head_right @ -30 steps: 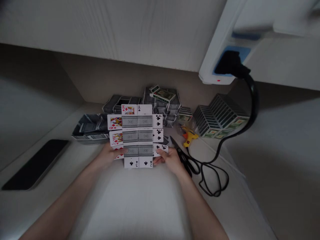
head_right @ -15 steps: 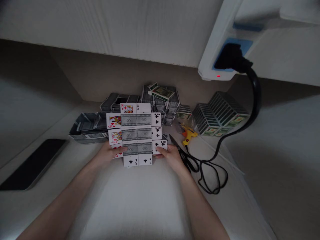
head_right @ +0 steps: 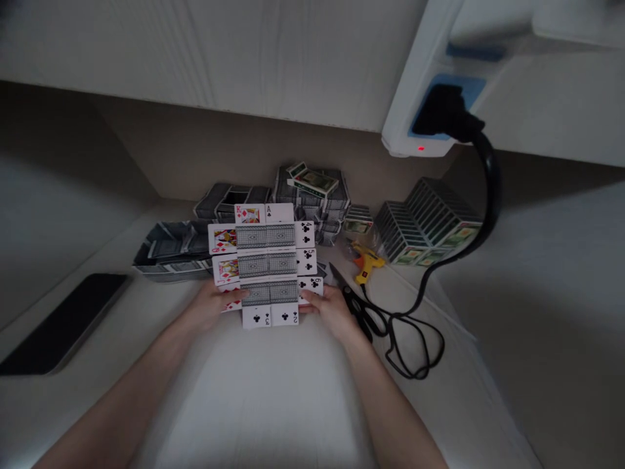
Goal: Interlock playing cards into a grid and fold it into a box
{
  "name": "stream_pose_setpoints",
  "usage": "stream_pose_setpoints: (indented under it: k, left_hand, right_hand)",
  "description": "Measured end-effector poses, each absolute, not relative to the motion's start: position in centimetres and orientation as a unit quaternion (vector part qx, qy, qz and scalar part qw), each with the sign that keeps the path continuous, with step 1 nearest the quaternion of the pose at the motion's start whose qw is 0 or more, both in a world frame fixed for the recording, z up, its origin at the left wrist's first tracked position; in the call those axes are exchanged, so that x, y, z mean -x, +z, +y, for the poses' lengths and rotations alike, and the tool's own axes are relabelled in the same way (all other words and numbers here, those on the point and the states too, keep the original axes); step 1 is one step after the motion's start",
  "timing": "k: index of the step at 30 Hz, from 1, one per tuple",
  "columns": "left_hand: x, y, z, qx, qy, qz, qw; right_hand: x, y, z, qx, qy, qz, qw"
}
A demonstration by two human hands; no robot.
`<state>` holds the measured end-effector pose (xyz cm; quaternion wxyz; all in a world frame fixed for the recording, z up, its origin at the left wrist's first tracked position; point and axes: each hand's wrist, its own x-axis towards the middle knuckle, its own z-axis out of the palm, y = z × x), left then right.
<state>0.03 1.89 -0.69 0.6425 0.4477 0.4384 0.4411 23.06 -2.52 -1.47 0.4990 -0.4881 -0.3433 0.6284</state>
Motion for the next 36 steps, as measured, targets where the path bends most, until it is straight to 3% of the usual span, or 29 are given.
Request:
stream_pose_setpoints:
  k: [8, 20, 36]
  left_hand:
    - [-0.3, -0.8, 1.8, -0.470, 0.425, 0.429, 0.644]
    - [0.5, -0.6, 2.1, -0.474, 0.412, 0.452, 0.633]
    - [0.5, -0.2, 2.0, -0.512, 0.398, 0.459, 0.607]
  right_hand:
    - [-23.4, -1.6, -2.6, 0.481, 0.672, -0.360, 0.433]
    - [-24.4, -2.1, -1.9, 0.479, 0.660, -0.336, 0.472]
    - [-24.3, -1.7, -2.0, 0.509, 0.670, -0.342, 0.419]
